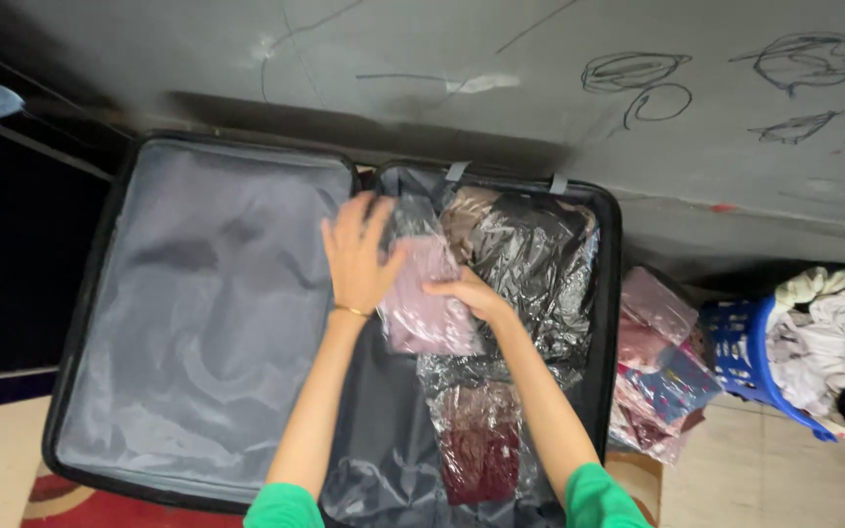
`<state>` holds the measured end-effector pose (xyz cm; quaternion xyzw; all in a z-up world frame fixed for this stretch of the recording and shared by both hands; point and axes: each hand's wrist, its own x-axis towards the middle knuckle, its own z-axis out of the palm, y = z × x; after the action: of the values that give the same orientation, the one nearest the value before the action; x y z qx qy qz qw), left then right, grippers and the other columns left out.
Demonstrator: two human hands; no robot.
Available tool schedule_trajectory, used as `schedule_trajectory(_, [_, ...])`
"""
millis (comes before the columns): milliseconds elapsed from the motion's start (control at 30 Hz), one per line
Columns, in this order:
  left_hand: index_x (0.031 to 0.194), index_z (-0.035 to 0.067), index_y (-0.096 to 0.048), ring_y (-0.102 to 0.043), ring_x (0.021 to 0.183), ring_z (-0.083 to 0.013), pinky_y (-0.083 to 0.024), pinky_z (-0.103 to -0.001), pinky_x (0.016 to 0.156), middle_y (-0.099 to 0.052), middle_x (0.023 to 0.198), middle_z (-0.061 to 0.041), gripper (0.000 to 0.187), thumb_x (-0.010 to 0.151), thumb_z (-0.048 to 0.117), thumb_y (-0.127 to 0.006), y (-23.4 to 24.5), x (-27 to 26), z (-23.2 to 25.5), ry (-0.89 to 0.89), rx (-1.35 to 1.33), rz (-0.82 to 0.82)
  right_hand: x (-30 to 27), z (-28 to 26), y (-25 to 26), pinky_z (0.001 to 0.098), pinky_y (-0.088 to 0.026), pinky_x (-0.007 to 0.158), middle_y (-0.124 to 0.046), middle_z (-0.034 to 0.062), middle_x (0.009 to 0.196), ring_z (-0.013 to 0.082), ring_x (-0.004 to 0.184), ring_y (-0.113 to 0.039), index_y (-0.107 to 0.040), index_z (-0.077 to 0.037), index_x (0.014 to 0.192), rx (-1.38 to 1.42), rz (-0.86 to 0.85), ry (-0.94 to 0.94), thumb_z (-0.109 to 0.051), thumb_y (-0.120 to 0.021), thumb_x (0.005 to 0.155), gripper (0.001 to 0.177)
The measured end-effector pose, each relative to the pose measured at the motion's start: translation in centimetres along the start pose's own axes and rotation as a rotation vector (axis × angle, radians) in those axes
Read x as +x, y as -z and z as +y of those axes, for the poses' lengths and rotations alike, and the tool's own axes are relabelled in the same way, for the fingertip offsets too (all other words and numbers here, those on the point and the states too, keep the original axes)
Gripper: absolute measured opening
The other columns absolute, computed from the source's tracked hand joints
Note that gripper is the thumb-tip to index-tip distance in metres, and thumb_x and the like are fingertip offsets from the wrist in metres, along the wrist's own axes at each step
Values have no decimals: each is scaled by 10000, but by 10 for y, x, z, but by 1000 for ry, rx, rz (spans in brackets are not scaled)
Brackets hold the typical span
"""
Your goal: The person packs a suitcase by taking plastic-wrapped garments and folded clothes from a basket and a bin. They fold a brown garment and a black garment by hand before arranging all the items into the suitcase compartments.
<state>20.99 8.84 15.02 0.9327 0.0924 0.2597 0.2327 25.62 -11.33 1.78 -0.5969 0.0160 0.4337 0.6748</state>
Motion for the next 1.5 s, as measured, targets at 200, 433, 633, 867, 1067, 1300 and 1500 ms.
schedule_trajectory(200, [1409, 146, -639, -660, 1290, -229, -509, -401, 1126, -693, 1381, -109, 733, 785, 497, -797, -40, -4, -62, 310, -434, -1124, -36, 15, 32, 380, -438, 1130, -615, 142, 1405, 246, 1292, -581, -445, -11, 1497, 72, -115, 37, -147, -887, 699, 922])
schedule_trajectory(433, [1508, 81, -470, -569, 1306, -270, -445, -466, 1064, -599, 1442, -103, 753, 961, 598, -463, -89, -40, -94, 1206, -1550, -784, 15, -3, 5, 385, -435, 1104, -483, 54, 1454, 224, 1315, -519, -282, -161, 1578, 272, 99, 228, -24, -838, 680, 1065])
schedule_trajectory(633, [1470, -1, -587, -562, 1338, -322, -442, -404, 1112, -622, 1445, -185, 706, 1057, 545, -416, -198, -83, -153, 1122, -1047, -262, 109, 33, -15, 431, -523, 1013, -624, 173, 1390, 309, 1220, -621, -449, -103, 1521, 210, 424, 257, -94, -845, 718, 895])
schedule_trajectory(867, [1607, 32, -356, -414, 1503, -375, -321, -466, 1274, -436, 1616, -206, 689, 977, 216, -569, -102, -66, -23, 103, -264, -151, 166, 62, -26, 426, -488, 1012, -615, 237, 1377, 407, 1200, -625, -421, -92, 1531, -351, 719, 213, -376, -792, 813, 857])
schedule_trajectory(1067, [1644, 113, -241, -92, 1559, -445, -69, -701, 1192, -147, 1703, -216, 856, 980, 552, -558, -141, -39, -28, -113, 7, -446, -40, -19, 17, 373, -586, 925, -636, 222, 1342, 309, 1133, -708, -503, 40, 1433, 181, 414, 660, 75, -625, 887, 561])
schedule_trajectory(1300, [1647, 246, -215, -74, 1569, -422, -4, -746, 1171, -113, 1723, -166, 849, 956, 696, -417, -207, -68, -57, -60, 220, -589, -136, 116, 268, 376, -574, 744, -718, 119, 931, 209, 806, -689, -673, -18, 1069, 33, 1485, 550, -59, -648, 992, 91])
schedule_trajectory(1500, [1637, 116, -314, -139, 1564, -450, -63, -692, 1195, -168, 1699, -241, 751, 1024, 501, -513, -177, -81, 13, -25, 124, -464, -102, 264, 396, 601, -398, 1055, -650, 149, 1273, 346, 1199, -600, -635, -85, 1266, -1118, 1649, 210, -153, -692, 744, 530])
